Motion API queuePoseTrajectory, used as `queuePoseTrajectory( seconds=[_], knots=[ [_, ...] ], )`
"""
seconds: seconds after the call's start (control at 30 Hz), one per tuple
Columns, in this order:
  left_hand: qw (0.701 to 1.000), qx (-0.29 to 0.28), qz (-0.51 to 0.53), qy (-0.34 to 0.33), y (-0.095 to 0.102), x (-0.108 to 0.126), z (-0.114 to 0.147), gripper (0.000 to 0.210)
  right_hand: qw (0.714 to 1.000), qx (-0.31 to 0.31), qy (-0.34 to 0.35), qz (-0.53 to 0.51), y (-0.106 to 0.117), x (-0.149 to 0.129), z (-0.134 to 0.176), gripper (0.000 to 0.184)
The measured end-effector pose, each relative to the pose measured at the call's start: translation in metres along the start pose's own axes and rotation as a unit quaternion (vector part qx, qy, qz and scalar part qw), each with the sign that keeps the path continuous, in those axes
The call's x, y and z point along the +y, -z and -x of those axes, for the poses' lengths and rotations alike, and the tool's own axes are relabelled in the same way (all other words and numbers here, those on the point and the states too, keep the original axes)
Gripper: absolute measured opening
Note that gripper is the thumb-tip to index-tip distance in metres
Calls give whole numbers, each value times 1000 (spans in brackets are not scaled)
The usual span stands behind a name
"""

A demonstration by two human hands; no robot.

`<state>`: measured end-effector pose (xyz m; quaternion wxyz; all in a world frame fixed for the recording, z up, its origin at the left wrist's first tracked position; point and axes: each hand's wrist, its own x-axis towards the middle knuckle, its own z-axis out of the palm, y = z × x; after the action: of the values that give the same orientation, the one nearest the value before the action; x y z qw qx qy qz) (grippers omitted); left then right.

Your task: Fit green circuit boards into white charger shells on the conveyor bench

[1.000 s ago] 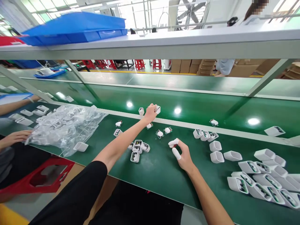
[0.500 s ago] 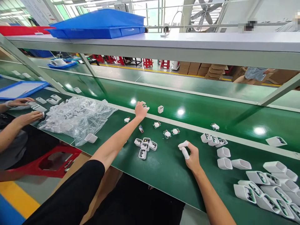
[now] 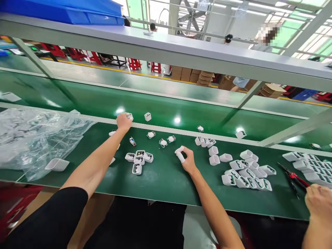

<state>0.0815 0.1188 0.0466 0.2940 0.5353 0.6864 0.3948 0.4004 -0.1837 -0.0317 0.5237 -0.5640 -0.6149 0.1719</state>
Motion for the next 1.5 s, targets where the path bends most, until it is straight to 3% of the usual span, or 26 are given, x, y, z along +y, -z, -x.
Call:
queuePoseTrajectory(
  seconds=[0.17,0.27,0.33,0.43,0.5,0.57,0.63,0.97,1.13,1.23,1.3,1.37,1.43,1.5],
  knots=[
    [974,10,215,75,17,22,0,21,1000,-1,17,6,7,1,1,45],
    [922,-21,367,119,37,34,15,20,1000,-1,27,9,11,4,-2,41],
    [884,-52,445,131,57,33,40,18,999,-3,32,11,12,5,-3,40],
    [813,-100,554,148,92,22,94,18,999,-9,34,16,14,8,-3,40],
    [713,-145,659,188,111,12,132,23,999,-9,34,32,16,13,-2,42],
    [644,-162,714,221,124,4,162,28,998,-7,32,52,18,18,0,45],
    [628,-161,723,241,131,-2,183,29,997,-3,27,65,19,23,1,47],
    [613,-139,713,311,145,-17,220,44,996,-3,4,84,19,28,2,49],
    [602,-128,720,320,148,-14,223,47,996,-9,1,92,17,22,1,48],
    [611,-117,718,313,146,-14,214,45,995,-19,6,99,15,17,0,43],
    [633,-110,709,290,143,-16,200,41,994,-25,15,103,14,13,-1,40],
    [676,-111,686,244,135,-18,179,34,994,-27,17,103,12,9,-2,37],
    [746,-132,632,165,123,-19,150,24,995,-24,8,102,10,6,-4,35],
    [843,-146,515,54,103,-14,117,13,995,-17,-7,101,9,4,-4,35]
  ],
)
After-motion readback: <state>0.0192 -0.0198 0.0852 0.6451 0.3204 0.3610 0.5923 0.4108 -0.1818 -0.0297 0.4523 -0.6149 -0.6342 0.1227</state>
